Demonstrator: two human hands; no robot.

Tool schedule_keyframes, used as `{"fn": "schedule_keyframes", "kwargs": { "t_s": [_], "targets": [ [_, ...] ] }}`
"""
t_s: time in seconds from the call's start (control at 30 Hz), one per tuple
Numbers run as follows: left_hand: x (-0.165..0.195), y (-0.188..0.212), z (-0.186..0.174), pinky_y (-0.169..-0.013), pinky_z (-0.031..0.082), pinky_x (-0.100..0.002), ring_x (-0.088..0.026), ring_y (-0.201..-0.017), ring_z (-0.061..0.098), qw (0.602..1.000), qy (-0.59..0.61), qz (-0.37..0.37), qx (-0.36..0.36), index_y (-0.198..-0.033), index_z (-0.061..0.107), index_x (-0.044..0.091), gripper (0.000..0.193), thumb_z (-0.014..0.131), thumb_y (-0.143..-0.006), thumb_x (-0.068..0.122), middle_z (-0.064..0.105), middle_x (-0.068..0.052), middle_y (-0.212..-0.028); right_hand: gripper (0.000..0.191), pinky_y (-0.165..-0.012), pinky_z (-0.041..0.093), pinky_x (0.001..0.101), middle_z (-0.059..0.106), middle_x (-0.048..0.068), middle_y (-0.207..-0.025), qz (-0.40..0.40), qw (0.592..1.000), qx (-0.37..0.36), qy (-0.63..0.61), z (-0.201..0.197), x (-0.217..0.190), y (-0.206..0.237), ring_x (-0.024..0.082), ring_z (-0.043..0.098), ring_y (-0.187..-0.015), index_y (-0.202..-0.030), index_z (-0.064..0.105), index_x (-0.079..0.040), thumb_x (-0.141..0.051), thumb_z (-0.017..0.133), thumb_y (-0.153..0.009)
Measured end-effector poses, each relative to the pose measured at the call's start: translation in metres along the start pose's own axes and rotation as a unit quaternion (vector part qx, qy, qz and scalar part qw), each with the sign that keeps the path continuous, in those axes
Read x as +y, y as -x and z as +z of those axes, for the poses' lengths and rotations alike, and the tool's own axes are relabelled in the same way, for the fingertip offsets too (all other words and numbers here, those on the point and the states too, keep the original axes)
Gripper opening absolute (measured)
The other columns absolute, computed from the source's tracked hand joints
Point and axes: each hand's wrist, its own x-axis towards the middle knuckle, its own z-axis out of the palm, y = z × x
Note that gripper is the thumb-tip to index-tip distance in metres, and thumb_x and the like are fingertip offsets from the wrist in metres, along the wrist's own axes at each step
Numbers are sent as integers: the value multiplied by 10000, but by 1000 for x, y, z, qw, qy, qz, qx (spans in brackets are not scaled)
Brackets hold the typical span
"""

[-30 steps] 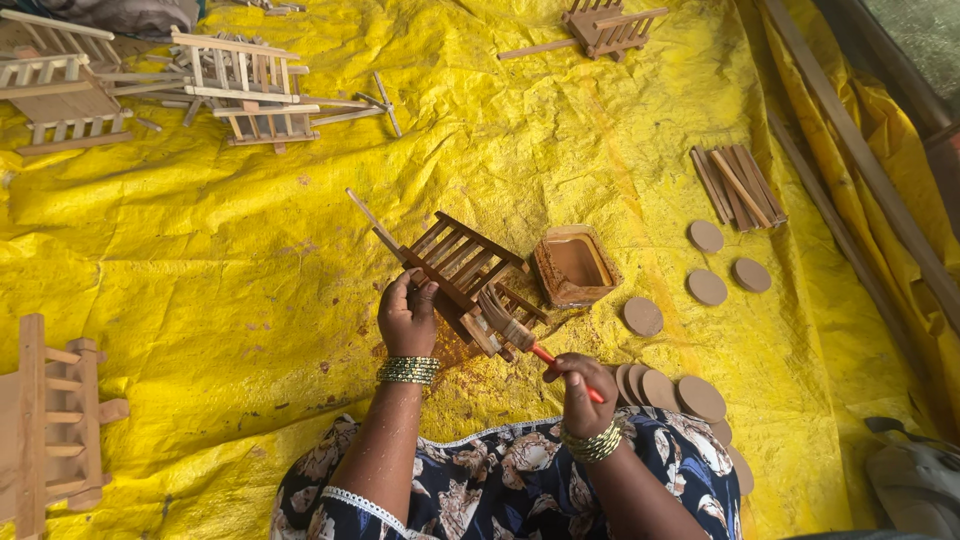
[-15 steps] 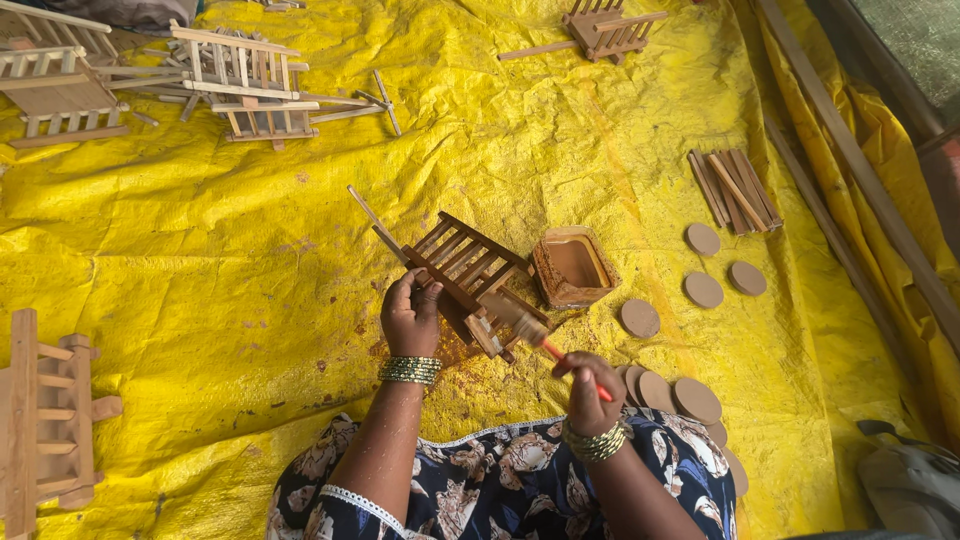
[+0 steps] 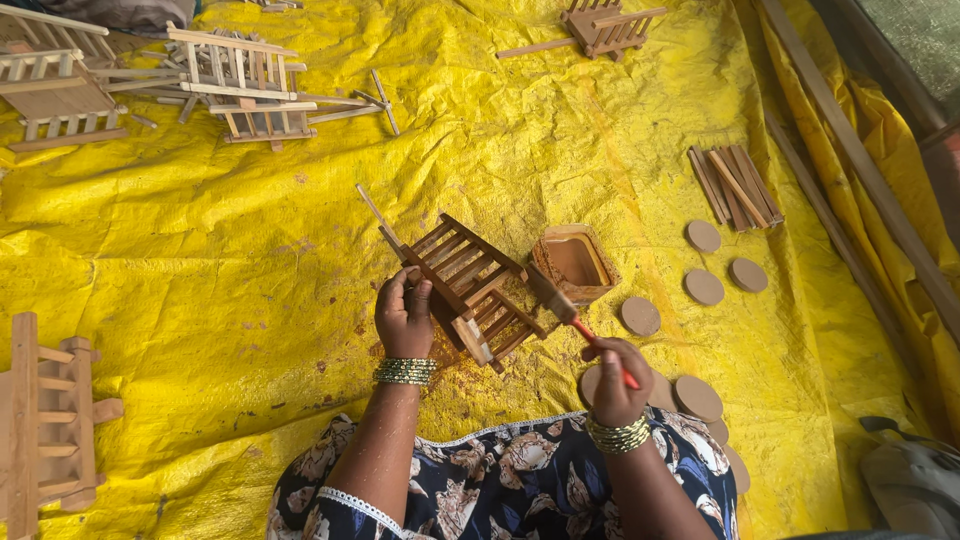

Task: The person sits on a tarp-covered floor and applies a brown stain to small wooden chair frames using a brush. They hold each chair steady with one hand, brush its surfaces, dip the brush into a container of stain, and rotate the chair to reach different sides.

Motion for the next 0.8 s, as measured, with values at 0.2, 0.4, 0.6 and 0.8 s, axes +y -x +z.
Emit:
{"fn": "schedule_keyframes", "kwargs": {
  "t_s": [0.2,0.4,0.6,0.8],
  "targets": [
    [15,3,0,-919,567,-399,-266,-1072,671,988,-41,141,-38,-1215,690,97,333,689,-982,334,676,-96,-1167,234,-830,558,345,705,172,-993,25,991,9,-133,-22,-17,-14,229,699,-865,-1122,676,56,-131,559,-1044],
    [23,3,-8,-870,554,-399,-277,-1020,657,984,-35,110,-133,-1223,683,71,283,696,-957,166,646,-87,-1178,193,-771,553,348,713,149,-896,174,974,-141,33,-30,-30,-32,233,696,-826,-1027,680,64,-112,621,-974],
    [12,2,-2,-862,580,-349,-244,-1006,667,979,-26,58,-193,-1227,698,86,304,730,-938,178,652,-89,-1189,145,-769,593,337,753,151,-938,59,953,-294,41,-14,-33,-43,239,742,-843,-972,722,9,-121,659,-966],
    [4,11,5,-910,557,-379,-299,-1056,665,965,-58,125,-224,-1202,691,36,313,743,-912,144,651,-124,-1162,163,-696,577,326,737,159,-909,67,941,-308,126,8,-45,-39,235,730,-792,-985,744,19,-108,671,-912]
  ]
}}
